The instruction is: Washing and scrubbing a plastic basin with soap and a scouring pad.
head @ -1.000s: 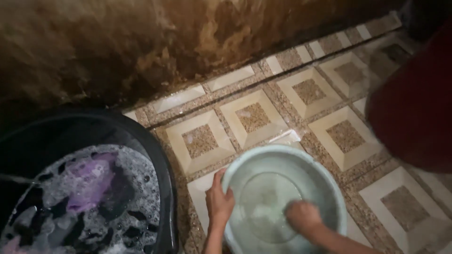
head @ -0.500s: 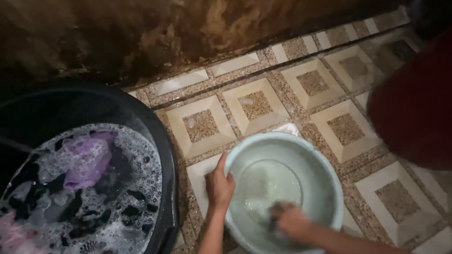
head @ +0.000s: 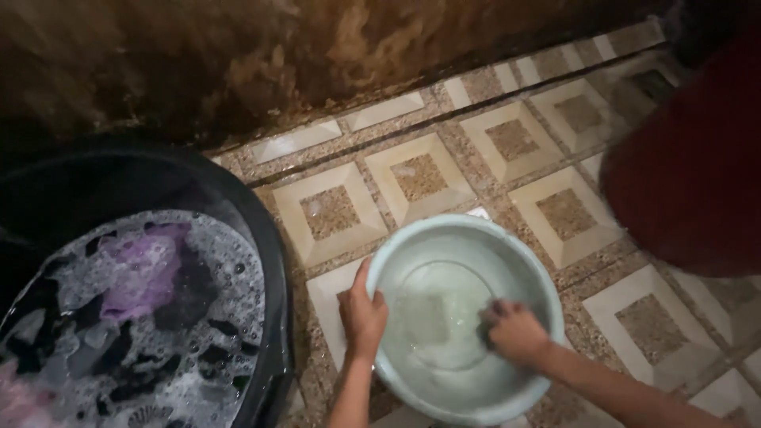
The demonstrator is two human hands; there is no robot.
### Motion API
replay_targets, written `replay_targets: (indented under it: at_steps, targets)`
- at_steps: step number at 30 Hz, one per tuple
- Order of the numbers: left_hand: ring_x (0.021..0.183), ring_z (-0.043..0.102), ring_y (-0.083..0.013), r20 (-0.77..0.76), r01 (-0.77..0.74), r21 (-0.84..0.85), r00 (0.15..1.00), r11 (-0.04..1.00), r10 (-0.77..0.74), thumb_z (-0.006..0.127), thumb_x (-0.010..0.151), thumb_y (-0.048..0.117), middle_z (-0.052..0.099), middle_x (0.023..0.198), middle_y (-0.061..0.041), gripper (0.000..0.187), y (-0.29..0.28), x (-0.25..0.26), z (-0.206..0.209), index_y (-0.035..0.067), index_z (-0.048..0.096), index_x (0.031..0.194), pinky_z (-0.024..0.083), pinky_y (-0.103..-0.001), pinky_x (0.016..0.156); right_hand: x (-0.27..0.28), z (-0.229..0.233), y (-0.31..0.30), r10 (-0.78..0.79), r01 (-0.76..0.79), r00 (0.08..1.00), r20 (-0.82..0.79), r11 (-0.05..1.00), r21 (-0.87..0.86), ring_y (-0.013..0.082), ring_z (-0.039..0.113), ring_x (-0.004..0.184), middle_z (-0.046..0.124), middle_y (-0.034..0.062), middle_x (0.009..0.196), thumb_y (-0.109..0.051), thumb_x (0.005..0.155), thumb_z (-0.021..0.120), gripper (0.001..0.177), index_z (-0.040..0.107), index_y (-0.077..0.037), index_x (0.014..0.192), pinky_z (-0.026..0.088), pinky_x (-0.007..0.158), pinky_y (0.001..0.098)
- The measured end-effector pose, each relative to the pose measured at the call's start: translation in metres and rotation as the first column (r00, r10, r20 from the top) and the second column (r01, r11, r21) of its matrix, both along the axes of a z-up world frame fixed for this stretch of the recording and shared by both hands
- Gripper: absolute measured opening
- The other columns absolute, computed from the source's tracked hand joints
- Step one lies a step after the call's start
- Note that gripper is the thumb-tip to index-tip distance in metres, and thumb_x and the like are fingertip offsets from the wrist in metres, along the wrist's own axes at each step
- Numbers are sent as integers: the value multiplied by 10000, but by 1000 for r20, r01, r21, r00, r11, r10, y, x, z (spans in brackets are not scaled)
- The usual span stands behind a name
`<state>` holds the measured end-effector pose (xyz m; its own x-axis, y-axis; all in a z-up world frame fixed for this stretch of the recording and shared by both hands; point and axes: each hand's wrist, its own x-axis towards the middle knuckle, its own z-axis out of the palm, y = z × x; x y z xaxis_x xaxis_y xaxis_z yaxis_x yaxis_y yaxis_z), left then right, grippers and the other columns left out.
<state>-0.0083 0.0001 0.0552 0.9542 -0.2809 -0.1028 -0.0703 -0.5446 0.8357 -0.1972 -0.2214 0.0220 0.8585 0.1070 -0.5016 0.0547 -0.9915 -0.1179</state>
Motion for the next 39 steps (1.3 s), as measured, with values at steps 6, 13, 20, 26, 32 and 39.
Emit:
replay_targets:
  at_steps: [6, 13, 20, 26, 32, 39]
  targets:
    - [1078, 718, -316, 5, -219, -265, 974, 939, 228, 660, 736, -63, 749, 1181, -162, 612, -1, -34, -41, 136, 651, 1314, 534, -388, 941, -16, -6, 54, -95, 53, 971, 221, 981, 189, 345, 665, 928, 686, 111, 955, -214, 787, 698, 109, 764, -139, 833, 550, 754, 449]
    - [1213, 632, -261, -210, -326, -463, 944, 825, 255, 587, 711, -134, 643, 1326, -168, 734, 32, -82, -90, 51, 467, 1411, 474, -345, 1009, 41, -16, -38, 163, -185, 973, 161, 974, 133, 336, 663, 926, 707, 110, 855, -274, 729, 760, 146, 796, -154, 804, 516, 773, 471]
    - [1073, 711, -301, -223, -433, -191, 893, 881, 391, 655, 701, -71, 726, 1180, -204, 677, 12, -72, -43, 41, 553, 1361, 509, -372, 956, 54, -33, -10, -36, 58, 997, 68, 932, -357, 320, 667, 870, 719, 102, 858, -165, 820, 665, 106, 766, -134, 825, 546, 696, 462]
    - [964, 777, -287, -230, -404, -285, 909, 869, 347, 617, 712, -31, 774, 1011, -210, 673, 7, -72, -51, 66, 554, 1375, 564, -369, 871, 24, -89, 73, -232, 114, 913, 335, 935, 336, 423, 667, 863, 672, 178, 859, -207, 708, 701, 180, 720, -77, 831, 544, 751, 521]
    - [1108, 717, -262, -142, -348, -348, 937, 870, 318, 625, 681, -99, 726, 1194, -206, 705, 11, -68, -104, -7, 522, 1373, 522, -363, 962, 129, -52, -10, -167, 213, 801, 575, 977, -14, 378, 661, 934, 625, 138, 1045, -121, 799, 599, 204, 630, -121, 1001, 576, 694, 476]
    - [1188, 677, -266, -170, -330, -523, 944, 786, 283, 561, 711, -141, 680, 1279, -208, 721, 2, -65, -113, -38, 473, 1419, 488, -357, 1014, 17, -89, 35, -676, 633, 736, -2, 688, 356, 368, 688, 797, 576, 204, 1101, -325, 1017, 604, 261, 631, -211, 1250, 565, 696, 458]
